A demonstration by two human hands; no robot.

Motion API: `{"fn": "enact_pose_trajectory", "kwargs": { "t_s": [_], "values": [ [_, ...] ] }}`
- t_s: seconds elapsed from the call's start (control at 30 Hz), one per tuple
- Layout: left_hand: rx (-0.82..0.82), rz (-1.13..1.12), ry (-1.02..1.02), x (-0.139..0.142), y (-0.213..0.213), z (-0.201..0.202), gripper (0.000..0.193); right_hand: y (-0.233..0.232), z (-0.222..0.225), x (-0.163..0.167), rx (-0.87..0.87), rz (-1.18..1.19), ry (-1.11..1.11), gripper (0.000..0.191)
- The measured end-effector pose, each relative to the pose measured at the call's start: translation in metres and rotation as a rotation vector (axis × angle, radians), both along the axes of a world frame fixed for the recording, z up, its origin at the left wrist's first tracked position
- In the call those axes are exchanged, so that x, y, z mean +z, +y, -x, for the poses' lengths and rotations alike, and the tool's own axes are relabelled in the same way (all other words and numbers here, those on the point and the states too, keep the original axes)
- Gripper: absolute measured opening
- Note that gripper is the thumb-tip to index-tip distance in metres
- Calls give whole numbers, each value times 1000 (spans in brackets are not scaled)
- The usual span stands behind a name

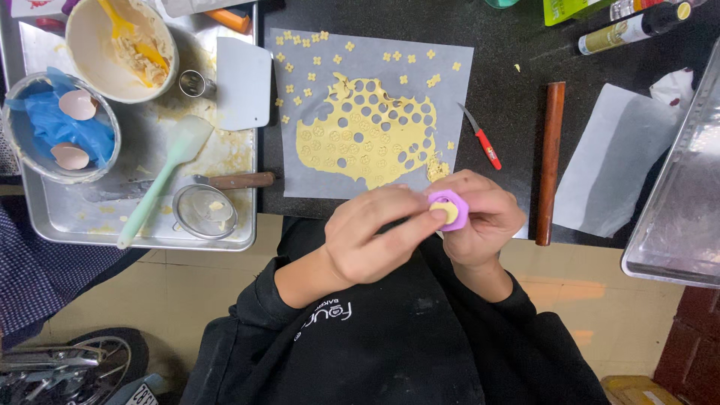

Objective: The person peels small yellow flower-shaped dough pieces off a silicone mat and presses dough into a purple flower-shaped mold, then removes the molded flower and places it on the mat. They repeat this molding and peeling cycle throughout the clip.

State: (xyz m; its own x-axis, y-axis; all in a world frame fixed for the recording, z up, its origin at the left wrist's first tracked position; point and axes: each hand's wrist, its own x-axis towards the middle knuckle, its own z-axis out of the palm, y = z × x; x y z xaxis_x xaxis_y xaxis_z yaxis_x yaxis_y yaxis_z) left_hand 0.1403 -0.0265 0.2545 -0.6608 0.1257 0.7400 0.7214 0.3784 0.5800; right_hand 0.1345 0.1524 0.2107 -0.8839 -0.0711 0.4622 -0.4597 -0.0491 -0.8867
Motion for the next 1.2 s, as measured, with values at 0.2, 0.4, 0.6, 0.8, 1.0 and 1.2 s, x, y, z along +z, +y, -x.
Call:
{"fn": "enact_pose_trajectory", "kwargs": {
  "t_s": [0.2, 0.4, 0.6, 0.8, 1.0, 1.2],
  "values": [
    [-30, 120, 147, 12, -10, 0, 33, -1, -2, 1, -10, -22, 21, 27],
    [-24, 93, 165, 15, -6, 2, 31, -2, 1, -1, 34, 74, 31, 32],
    [-12, 99, 188, 18, -12, -1, 29, -2, 1, -1, 72, 92, 21, 30],
    [-38, 117, 188, 22, -14, 1, 29, -1, -1, -2, 98, 109, -1, 29],
    [-65, 131, 131, 27, -11, 0, 28, 0, -5, -2, 81, 123, -39, 30],
    [-60, 162, 120, 28, -12, -1, 28, 1, -3, -4, 87, 132, -12, 31]
  ]
}}
